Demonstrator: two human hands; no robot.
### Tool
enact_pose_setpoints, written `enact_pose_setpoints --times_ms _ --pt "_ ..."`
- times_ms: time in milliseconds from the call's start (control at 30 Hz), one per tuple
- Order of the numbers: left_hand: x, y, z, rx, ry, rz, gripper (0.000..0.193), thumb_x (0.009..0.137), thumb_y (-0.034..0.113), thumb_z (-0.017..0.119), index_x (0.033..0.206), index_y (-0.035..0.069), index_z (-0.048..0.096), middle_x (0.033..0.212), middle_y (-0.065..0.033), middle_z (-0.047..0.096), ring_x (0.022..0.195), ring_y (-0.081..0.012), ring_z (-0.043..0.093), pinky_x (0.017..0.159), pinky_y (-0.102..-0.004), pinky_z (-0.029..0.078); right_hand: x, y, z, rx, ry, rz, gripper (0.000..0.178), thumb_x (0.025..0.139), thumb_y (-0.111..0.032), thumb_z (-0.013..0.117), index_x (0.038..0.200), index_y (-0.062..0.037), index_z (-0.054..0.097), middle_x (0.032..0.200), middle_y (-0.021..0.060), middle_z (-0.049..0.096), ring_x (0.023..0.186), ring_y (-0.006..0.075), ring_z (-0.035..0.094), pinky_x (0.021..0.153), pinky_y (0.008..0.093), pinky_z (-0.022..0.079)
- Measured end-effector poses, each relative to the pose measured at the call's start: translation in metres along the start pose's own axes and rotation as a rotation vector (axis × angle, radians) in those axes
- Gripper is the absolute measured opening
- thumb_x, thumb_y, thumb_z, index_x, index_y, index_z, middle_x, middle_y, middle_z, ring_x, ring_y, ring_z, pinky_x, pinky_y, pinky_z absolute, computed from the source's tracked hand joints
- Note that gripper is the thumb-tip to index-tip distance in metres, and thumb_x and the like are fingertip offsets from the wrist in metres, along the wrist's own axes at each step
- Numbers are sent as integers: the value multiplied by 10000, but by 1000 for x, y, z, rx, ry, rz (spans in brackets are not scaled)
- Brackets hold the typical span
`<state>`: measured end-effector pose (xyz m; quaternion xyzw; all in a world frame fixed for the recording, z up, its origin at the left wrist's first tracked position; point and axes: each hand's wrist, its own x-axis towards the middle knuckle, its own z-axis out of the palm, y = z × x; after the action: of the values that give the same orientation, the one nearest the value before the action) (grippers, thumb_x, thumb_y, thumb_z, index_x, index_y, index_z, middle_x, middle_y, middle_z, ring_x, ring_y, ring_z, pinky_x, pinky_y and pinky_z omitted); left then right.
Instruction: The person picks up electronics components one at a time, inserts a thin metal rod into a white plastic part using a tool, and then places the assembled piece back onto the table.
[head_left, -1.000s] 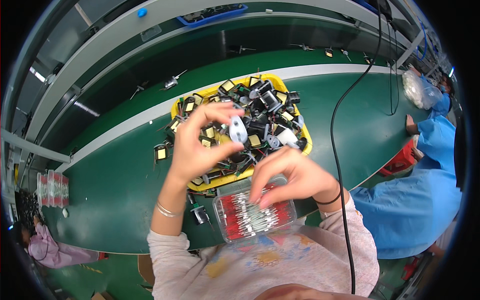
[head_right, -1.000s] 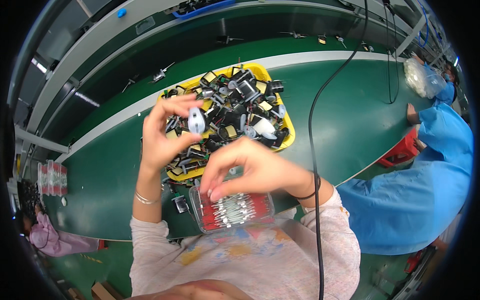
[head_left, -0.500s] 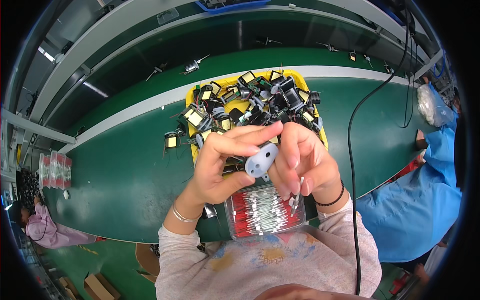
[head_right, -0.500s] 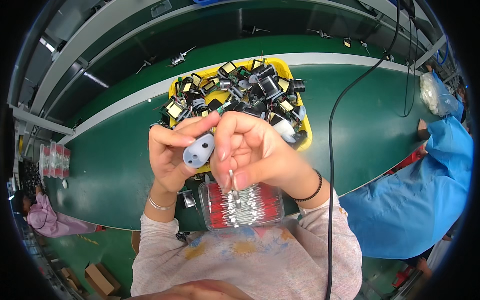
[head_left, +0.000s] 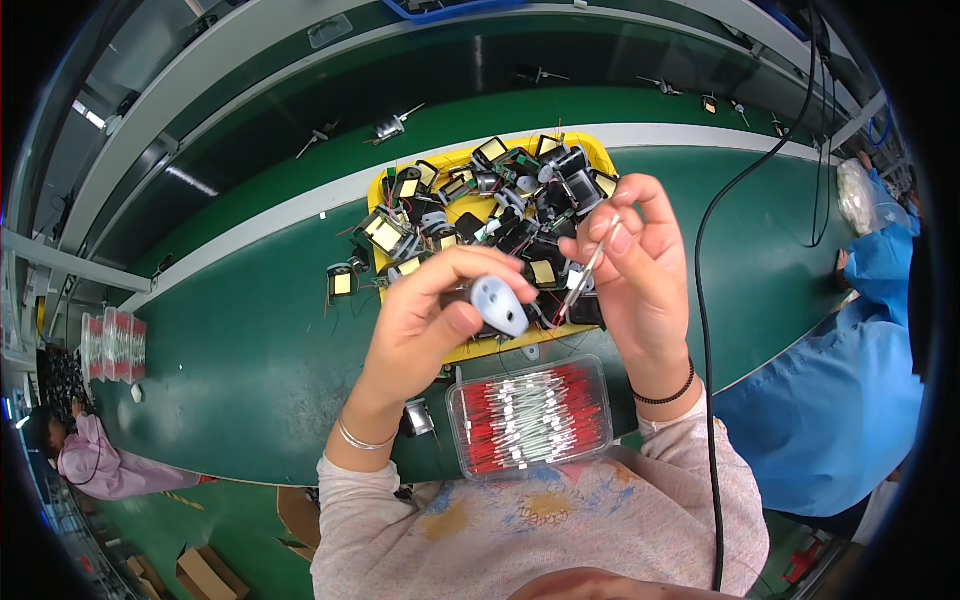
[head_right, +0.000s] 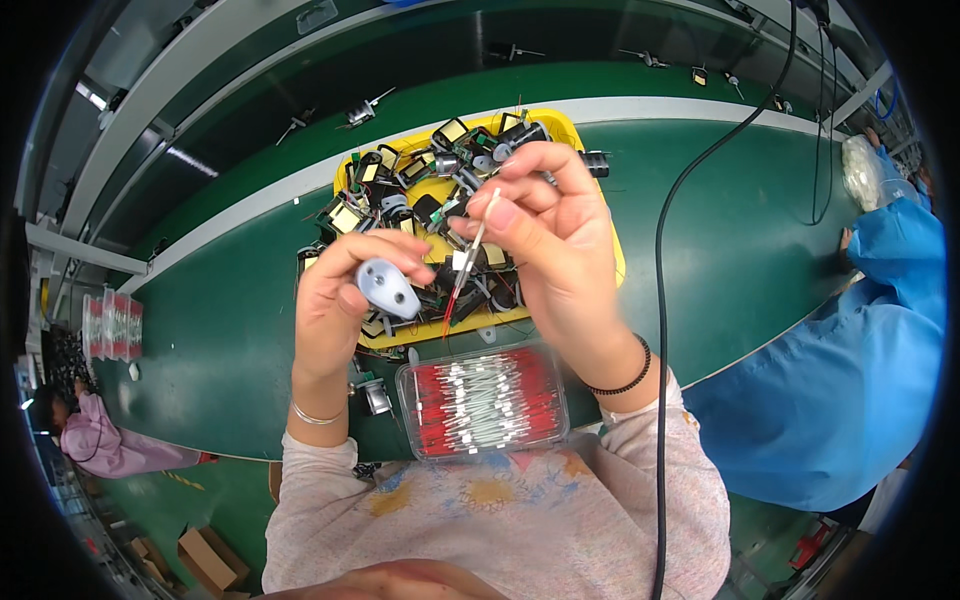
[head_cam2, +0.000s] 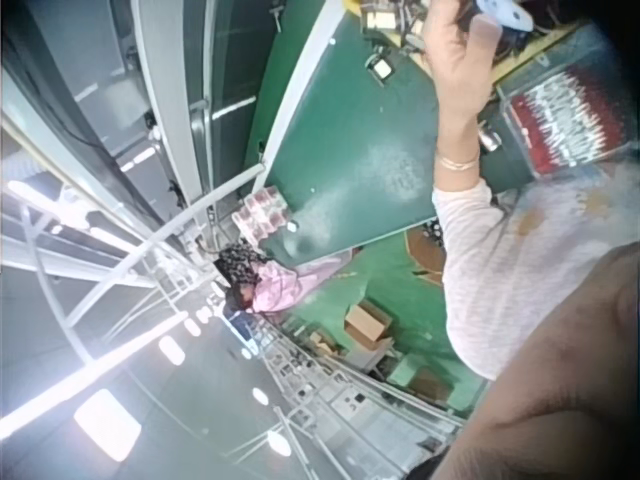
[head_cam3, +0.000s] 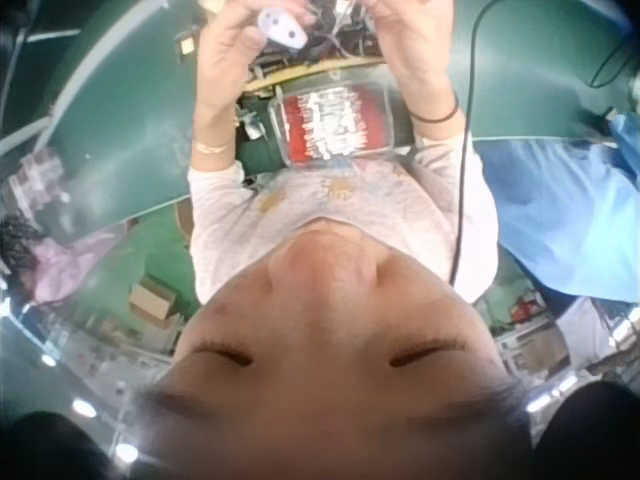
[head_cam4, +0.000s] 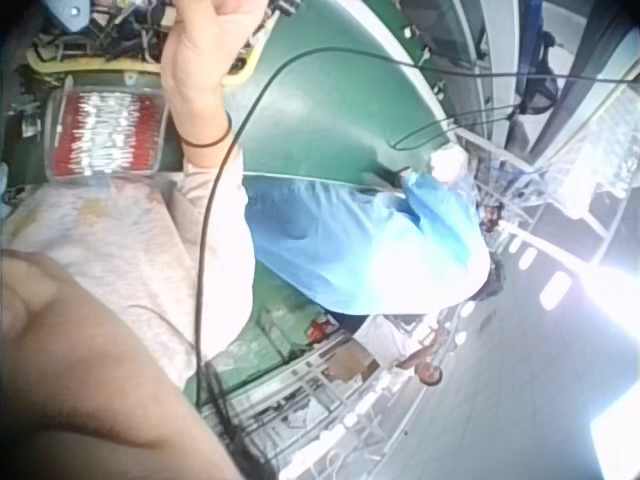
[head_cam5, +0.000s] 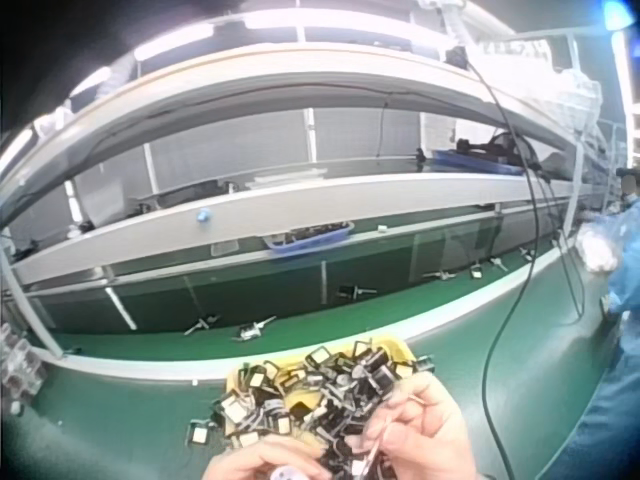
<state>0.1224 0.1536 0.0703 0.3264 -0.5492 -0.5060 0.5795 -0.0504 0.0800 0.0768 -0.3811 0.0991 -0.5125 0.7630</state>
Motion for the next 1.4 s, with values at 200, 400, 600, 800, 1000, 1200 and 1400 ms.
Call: enact_pose_setpoints --times_ms 200,400,600,800,1000,1200,1400 --pt "4 1 10 375 -137 124 516 760 547 556 826 42 642 980 -107 549 1072 -279 459 899 -396 353 -3 3 5 -265 -26 -284 328 759 73 600 1013 -12 411 841 99 583 809 149 589 830 357 507" --pt "4 1 11 526 -171 192 525 751 558 562 838 47 646 901 -70 565 1018 -274 483 870 -387 362 -4 -2 4 -313 -124 -217 440 770 45 599 1153 5 386 882 109 587 824 157 592 807 297 489" --pt "2 3 5 382 -123 153 556 764 548 545 814 1 628 887 -90 574 925 -252 521 843 -368 383 7 -18 0 -731 -402 -180 126 675 29 671 798 14 647 836 100 639 751 160 614 695 257 486" --pt "-1 3 -1 205 -128 96 401 785 393 619 938 23 614 942 -84 585 913 -194 551 805 -301 425 -3 -26 -4 -504 -101 -316 208 672 125 633 870 63 618 826 149 634 779 206 635 699 279 522" --pt "-5 -2 7 -31 43 44 412 665 77 748 1008 -2 535 960 -103 601 889 -165 599 787 -281 484 -14 -32 1 -687 -109 -506 238 638 104 671 865 50 627 807 148 638 756 216 634 661 281 519" --pt "-5 -10 6 218 158 378 425 580 -1 783 925 2 535 896 -146 643 883 -250 623 791 -336 495 -29 -25 19 -898 -194 -673 310 545 23 776 827 -10 653 742 92 654 670 210 644 595 274 525" --pt "2 -9 13 289 127 470 425 583 47 797 921 14 539 862 -137 654 875 -271 626 777 -360 480 -31 -42 25 -1125 -354 -716 279 600 -10 767 814 11 589 693 120 622 616 239 630 559 318 544"
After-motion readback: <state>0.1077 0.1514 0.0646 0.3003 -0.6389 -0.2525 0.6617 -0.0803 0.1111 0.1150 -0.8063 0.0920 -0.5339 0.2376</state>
